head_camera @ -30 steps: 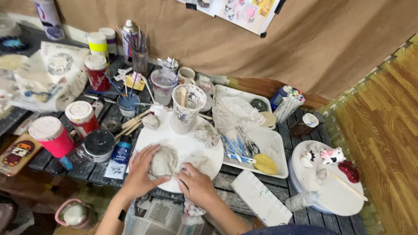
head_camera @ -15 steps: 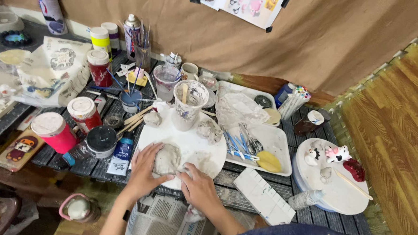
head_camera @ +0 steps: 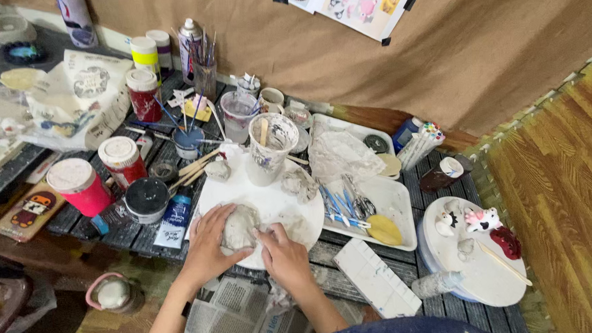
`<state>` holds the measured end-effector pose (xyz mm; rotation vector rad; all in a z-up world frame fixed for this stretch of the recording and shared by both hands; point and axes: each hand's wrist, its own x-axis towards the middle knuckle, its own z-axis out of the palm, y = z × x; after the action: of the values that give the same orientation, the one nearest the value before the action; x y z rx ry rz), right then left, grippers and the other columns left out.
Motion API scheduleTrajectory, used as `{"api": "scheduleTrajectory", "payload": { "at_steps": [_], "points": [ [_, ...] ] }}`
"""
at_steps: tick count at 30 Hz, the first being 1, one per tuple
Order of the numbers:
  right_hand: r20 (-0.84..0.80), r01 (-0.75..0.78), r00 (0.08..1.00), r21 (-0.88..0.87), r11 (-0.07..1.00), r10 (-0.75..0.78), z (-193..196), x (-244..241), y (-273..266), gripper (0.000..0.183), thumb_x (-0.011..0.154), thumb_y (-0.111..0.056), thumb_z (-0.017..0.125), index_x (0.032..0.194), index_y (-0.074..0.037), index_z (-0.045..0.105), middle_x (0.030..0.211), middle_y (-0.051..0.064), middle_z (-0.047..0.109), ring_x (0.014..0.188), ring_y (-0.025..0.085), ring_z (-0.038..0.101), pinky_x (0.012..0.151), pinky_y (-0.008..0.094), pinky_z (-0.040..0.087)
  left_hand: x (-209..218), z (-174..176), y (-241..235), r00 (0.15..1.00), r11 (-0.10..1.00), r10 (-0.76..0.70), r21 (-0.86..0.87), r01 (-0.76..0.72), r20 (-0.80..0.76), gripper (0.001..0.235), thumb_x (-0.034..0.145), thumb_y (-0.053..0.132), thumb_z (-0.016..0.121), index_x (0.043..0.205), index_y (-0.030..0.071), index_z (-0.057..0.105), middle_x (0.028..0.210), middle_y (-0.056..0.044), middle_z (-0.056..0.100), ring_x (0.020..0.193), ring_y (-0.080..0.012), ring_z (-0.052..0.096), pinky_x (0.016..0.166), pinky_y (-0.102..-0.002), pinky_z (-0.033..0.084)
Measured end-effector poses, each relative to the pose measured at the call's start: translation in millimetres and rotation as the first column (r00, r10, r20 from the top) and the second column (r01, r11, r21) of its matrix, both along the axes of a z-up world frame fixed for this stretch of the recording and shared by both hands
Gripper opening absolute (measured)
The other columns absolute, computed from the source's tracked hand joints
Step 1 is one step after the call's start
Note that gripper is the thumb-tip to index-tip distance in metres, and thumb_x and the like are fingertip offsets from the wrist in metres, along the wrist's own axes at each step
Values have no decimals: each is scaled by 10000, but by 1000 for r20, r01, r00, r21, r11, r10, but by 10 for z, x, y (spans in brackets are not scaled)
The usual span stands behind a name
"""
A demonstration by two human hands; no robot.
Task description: The person kneads and shapes a lump of gray clay on a white rotating plate. They repeatedly press, fold, and roll the material with both hands, occasionally using a wooden stick to assist in smoothing the surface. The workspace contains various art supplies, including paint containers and brushes.
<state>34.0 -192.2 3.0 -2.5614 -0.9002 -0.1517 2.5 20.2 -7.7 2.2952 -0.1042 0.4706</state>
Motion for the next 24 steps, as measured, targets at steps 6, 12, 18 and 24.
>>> {"api": "scheduleTrajectory", "payload": {
  "at_steps": [6, 12, 18, 24],
  "points": [
    [-14, 24, 1000, 122, 992, -22, 39, 59, -34, 347, 938, -135, 591, 1282, -167, 623, 1242, 62, 607, 795, 304, 714, 706, 455, 570, -7, 62, -196, 983, 985, 173, 15, -175, 60, 1014, 559, 510, 894, 1406, 128, 488, 1439, -90, 535, 1417, -278, 397, 1167, -540, 200],
    [-16, 17, 1000, 12, 1000, -16, 122, 89, 110, 570, 854, -95, 611, 1414, -199, 580, 1159, 121, 571, 784, 316, 691, 666, 468, 559, 33, -9, -188, 980, 983, 179, 23, -181, 88, 984, 579, 484, 881, 1408, 123, 493, 1430, -99, 531, 1405, -283, 402, 1138, -516, 210],
    [12, 55, 998, 9, 998, -55, -128, 129, 9, 429, 884, -111, 634, 1303, -202, 626, 1109, 89, 589, 824, 303, 703, 702, 452, 568, 11, -61, -212, 978, 983, 177, 36, -182, 110, 953, 621, 486, 854, 1414, 109, 482, 1428, -87, 548, 1405, -288, 410, 1136, -514, 226],
    [52, 80, 995, 87, 993, -85, -76, 191, -17, 525, 853, -79, 624, 1362, -186, 555, 1155, 109, 615, 812, 344, 697, 701, 488, 558, -17, -32, -269, 970, 976, 200, 57, -209, 137, 970, 608, 508, 860, 1403, 101, 481, 1421, -117, 530, 1396, -307, 405, 1123, -532, 218]
  ]
}}
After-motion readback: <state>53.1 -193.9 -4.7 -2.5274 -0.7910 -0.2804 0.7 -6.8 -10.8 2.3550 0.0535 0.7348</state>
